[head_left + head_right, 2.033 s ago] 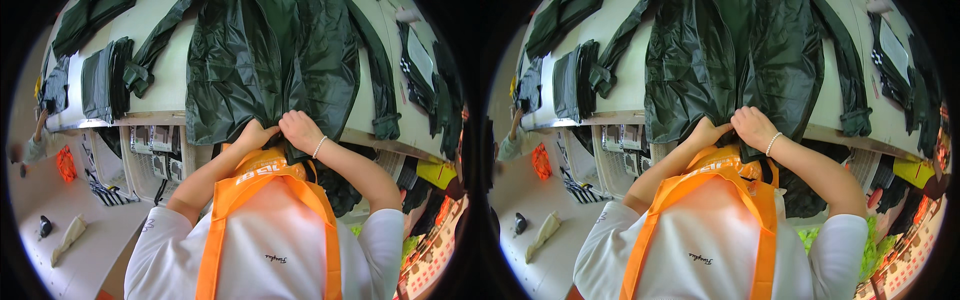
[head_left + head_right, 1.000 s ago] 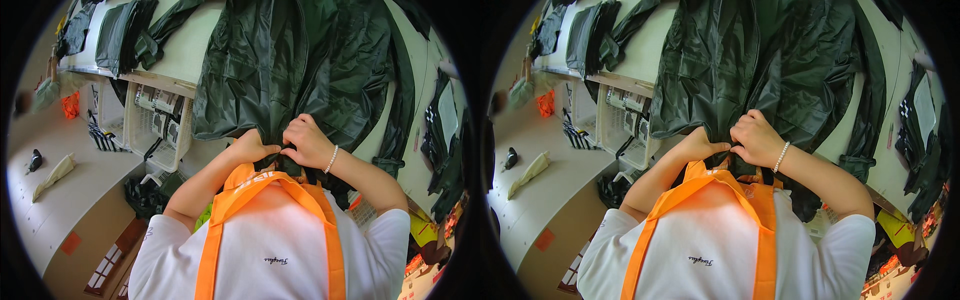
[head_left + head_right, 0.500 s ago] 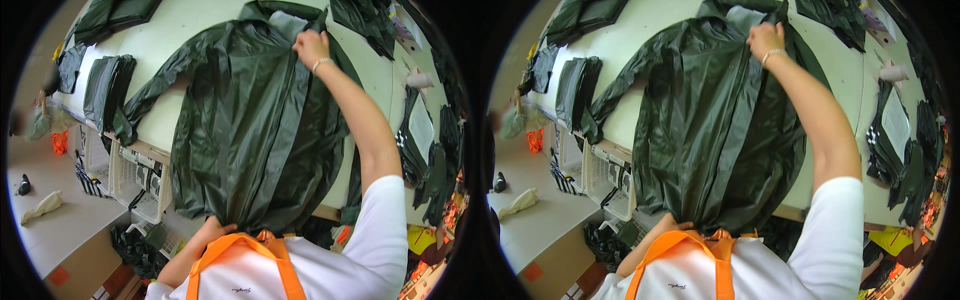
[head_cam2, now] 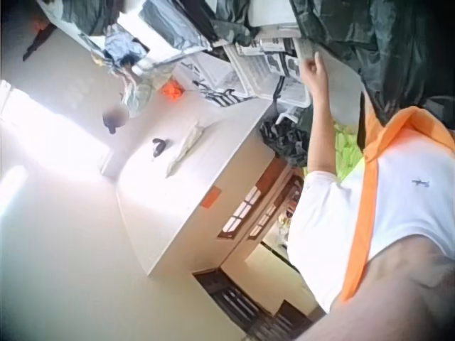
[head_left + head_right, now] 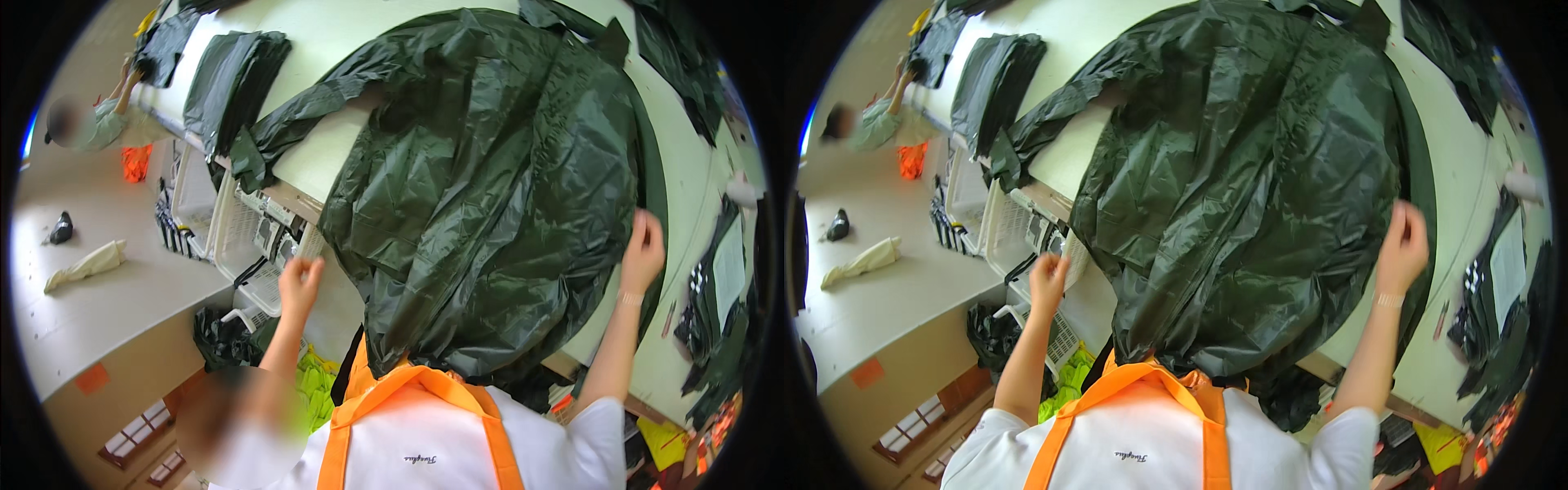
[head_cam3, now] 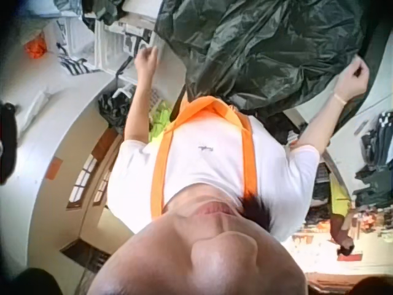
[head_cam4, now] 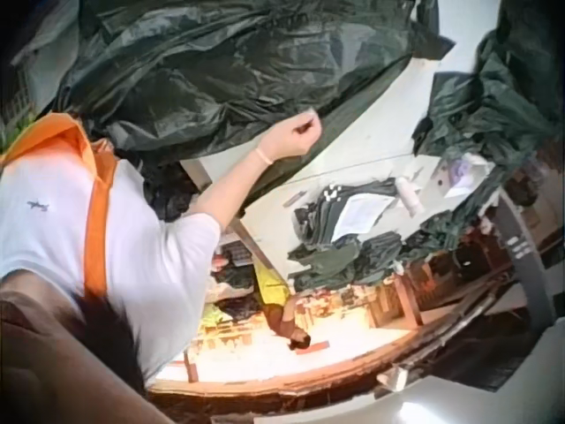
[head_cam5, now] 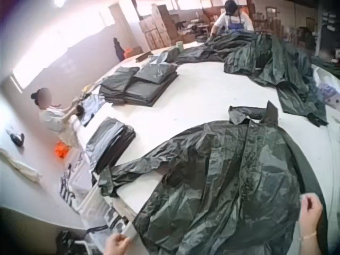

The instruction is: The person folds a dark green jacket on a table. They smooth the fabric, fold the sleeves inward, fold the jacket in half, and then fold it again into a compact rectangle. The folded jacket is placed on a stack of similar items.

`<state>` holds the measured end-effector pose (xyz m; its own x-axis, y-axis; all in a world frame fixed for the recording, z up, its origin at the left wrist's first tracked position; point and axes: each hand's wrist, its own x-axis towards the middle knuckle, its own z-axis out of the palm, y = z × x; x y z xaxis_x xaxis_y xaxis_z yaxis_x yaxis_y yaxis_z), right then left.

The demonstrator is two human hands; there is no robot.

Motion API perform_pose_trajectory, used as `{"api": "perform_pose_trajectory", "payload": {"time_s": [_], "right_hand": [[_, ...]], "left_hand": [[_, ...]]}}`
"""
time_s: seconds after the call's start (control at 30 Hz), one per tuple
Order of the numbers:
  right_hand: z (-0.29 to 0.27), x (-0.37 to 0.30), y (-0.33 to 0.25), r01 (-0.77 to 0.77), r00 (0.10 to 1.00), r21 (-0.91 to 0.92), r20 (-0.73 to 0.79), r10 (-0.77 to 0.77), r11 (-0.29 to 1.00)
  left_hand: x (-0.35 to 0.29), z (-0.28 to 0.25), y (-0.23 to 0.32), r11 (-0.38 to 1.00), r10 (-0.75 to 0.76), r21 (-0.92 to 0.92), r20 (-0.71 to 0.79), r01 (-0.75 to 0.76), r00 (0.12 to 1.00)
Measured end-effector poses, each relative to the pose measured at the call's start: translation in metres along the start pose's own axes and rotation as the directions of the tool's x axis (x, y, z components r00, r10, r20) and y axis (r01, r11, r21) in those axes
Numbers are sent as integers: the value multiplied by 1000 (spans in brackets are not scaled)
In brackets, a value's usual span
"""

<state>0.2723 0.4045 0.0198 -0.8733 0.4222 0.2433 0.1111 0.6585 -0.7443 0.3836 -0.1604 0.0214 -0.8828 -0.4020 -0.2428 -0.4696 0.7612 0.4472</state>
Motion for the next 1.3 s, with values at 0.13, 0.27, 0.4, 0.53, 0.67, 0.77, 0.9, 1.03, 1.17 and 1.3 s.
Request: {"api": "perform_pose_trajectory", "payload": {"time_s": [0.13, 0.27, 0.4, 0.53, 0.67, 0.77, 0.9, 1.03, 1.17, 1.3], "right_hand": [[-72, -158, 28, -550, 823, -179, 52, 566, 816], [-28, -234, -5, -543, 835, -123, 28, 549, 831], [-14, -225, 0, -525, 850, -11, -58, 523, 851], [-66, -222, 16, -518, 852, -296, -259, 454, 803], [-88, -264, 72, -584, 809, -408, -364, 461, 702], [-100, -265, 63, -627, 775, -416, -253, 579, 658], [-93, -211, 33, -252, 963, -583, -230, 140, 772], [-20, -119, -39, 190, 979, -434, 148, -138, 881], [3, -121, -4, 173, 933, -528, 359, 34, 831], [-2, -111, -8, 43, 939, -299, 337, 63, 953]], "left_hand": [[51, 50, 69, 914, 387, 175, -104, -366, 916], [68, 84, 105, 835, 519, 259, -81, -485, 851], [85, 70, 122, 957, 285, -120, 203, -265, 937], [115, 41, 83, 718, 138, -695, 210, 48, 968], [136, 32, 16, 848, 62, -528, 11, -47, 998], [117, 37, 4, 965, 131, -210, -126, -156, 983], [106, 23, 102, 668, 744, 255, -232, -699, 626], [113, 70, 189, 577, 796, 357, -42, -735, 604], [125, 99, 143, 679, 622, 433, 88, -592, 778], [102, 40, 143, 758, 319, 487, 303, -434, 898]]}}
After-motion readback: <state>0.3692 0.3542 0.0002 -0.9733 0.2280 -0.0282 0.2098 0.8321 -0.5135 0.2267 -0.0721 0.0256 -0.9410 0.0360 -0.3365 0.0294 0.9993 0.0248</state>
